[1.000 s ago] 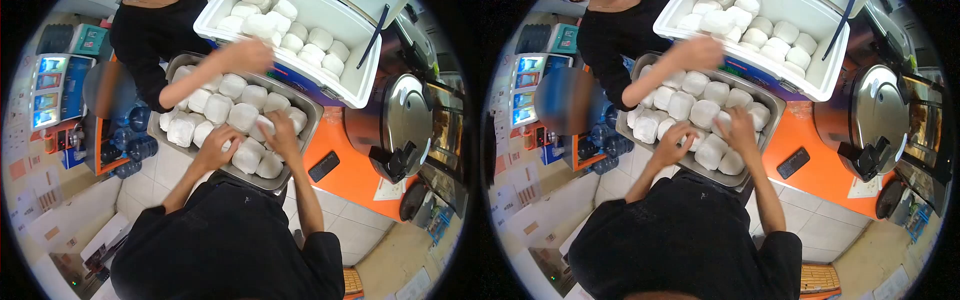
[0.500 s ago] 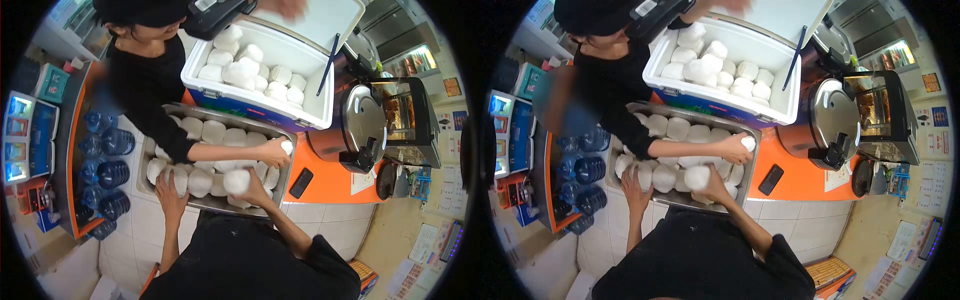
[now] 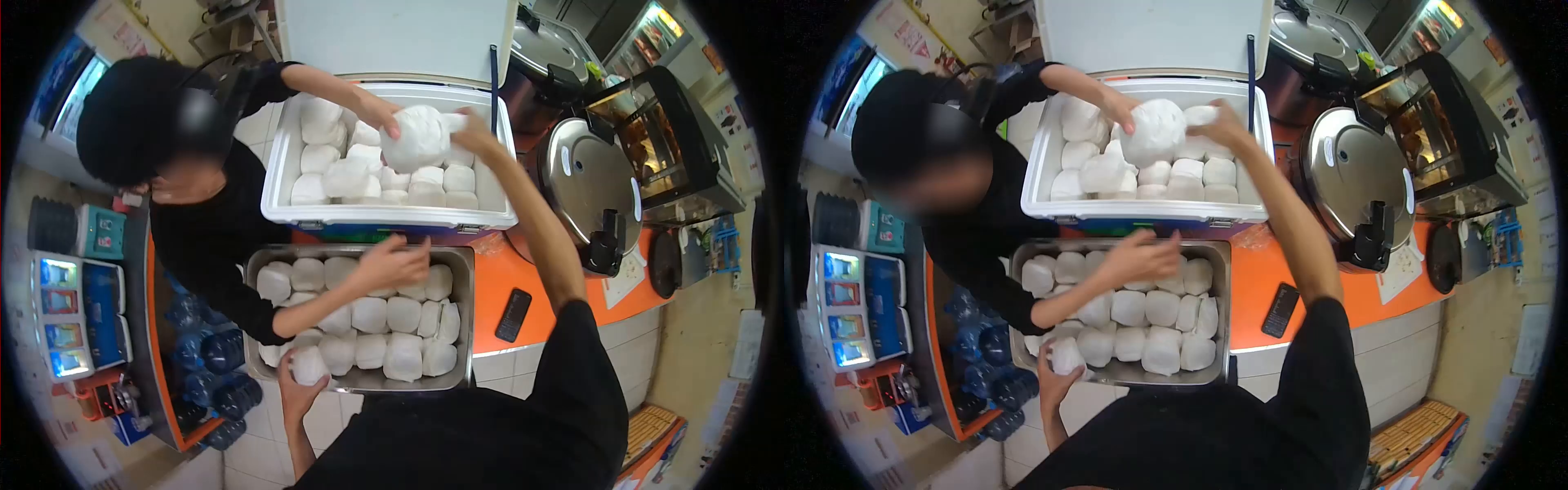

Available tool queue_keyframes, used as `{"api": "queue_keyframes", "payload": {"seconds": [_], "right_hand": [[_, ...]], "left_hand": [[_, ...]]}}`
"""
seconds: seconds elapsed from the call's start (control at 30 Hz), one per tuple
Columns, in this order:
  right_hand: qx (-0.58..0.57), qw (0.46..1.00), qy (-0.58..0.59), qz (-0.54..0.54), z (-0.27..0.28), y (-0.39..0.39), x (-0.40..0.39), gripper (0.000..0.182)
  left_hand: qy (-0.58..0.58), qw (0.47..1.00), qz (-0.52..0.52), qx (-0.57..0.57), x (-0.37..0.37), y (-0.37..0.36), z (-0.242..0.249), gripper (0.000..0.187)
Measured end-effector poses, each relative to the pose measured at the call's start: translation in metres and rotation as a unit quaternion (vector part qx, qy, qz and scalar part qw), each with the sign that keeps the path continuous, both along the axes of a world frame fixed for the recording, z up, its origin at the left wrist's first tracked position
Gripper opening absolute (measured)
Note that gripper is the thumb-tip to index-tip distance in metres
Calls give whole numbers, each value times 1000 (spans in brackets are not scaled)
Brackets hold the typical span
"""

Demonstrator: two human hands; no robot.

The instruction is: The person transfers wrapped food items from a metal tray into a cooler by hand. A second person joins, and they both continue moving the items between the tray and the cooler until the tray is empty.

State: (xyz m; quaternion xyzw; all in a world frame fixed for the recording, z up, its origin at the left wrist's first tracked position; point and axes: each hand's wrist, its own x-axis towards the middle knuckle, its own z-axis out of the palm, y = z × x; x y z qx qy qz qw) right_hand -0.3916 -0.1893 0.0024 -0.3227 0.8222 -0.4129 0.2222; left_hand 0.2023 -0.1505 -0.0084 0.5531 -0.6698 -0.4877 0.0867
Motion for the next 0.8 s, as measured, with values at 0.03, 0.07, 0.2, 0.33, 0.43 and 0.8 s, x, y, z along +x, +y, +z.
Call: {"api": "queue_keyframes", "payload": {"seconds": [0.03, 0.07, 0.2, 0.33, 0.43, 0.8], "right_hand": [[16, 998, -65, 1, -31, -29, -10, 96], [6, 998, -59, 7, -101, -65, -30, 95], [-103, 987, -124, -13, -172, -118, -8, 86], [49, 977, 175, 116, -130, -97, 20, 61], [93, 954, 211, 193, -125, -105, 10, 45], [-122, 697, -599, 374, 32, 9, 41, 45]], "left_hand": [[62, 991, 45, 112, -1, 0, 5, 88], [147, 966, 88, 193, -4, 4, 11, 88], [362, 835, 149, 386, -33, 32, 31, 88], [449, 755, 90, 469, -81, 60, 56, 95], [465, 752, 64, 463, -116, 66, 60, 96], [242, 885, -100, -385, -329, -3, 105, 83]]}}
